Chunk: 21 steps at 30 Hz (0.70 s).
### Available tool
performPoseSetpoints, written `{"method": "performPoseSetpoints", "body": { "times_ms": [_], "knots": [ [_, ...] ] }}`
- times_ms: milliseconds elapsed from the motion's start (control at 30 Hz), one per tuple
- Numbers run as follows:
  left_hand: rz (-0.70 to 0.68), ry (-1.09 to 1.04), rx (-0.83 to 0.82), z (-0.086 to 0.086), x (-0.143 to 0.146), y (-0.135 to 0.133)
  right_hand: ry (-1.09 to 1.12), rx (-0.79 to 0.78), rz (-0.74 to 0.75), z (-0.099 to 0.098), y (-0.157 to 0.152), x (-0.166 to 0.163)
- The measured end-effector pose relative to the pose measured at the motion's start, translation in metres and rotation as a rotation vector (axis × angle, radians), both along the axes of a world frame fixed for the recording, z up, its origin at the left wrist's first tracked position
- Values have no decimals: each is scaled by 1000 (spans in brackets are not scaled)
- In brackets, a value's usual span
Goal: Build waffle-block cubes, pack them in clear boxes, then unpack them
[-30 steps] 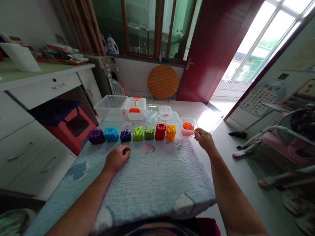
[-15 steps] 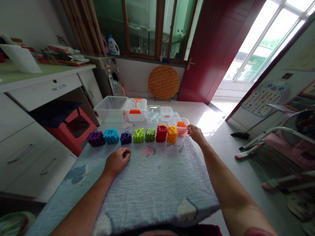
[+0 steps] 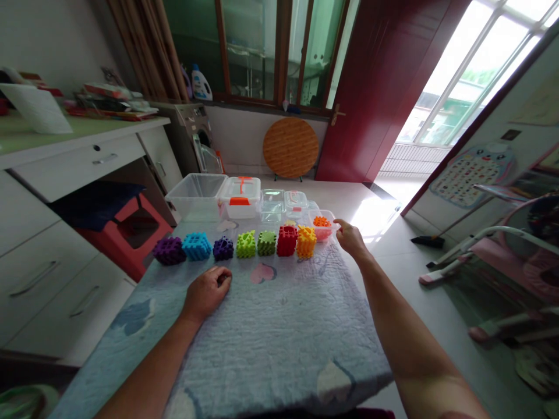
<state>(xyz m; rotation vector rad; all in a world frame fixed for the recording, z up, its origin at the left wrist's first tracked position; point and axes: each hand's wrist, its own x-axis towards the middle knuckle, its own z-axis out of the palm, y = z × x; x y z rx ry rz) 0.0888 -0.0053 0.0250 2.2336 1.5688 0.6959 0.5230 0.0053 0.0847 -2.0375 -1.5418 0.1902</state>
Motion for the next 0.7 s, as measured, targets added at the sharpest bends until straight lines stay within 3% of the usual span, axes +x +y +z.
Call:
{"method": "performPoseSetpoints", "body": {
  "times_ms": [133,267,700],
  "knots": [
    [-2,5,-17,0,0,0,-166,138,-72,17,5,-8],
    [6,2,-27,1,0,-1,-243,176,18,35,30,-25],
    [13,-17,-73,7,2,-2,-358,-149,188,44,118,-66]
  ]
}}
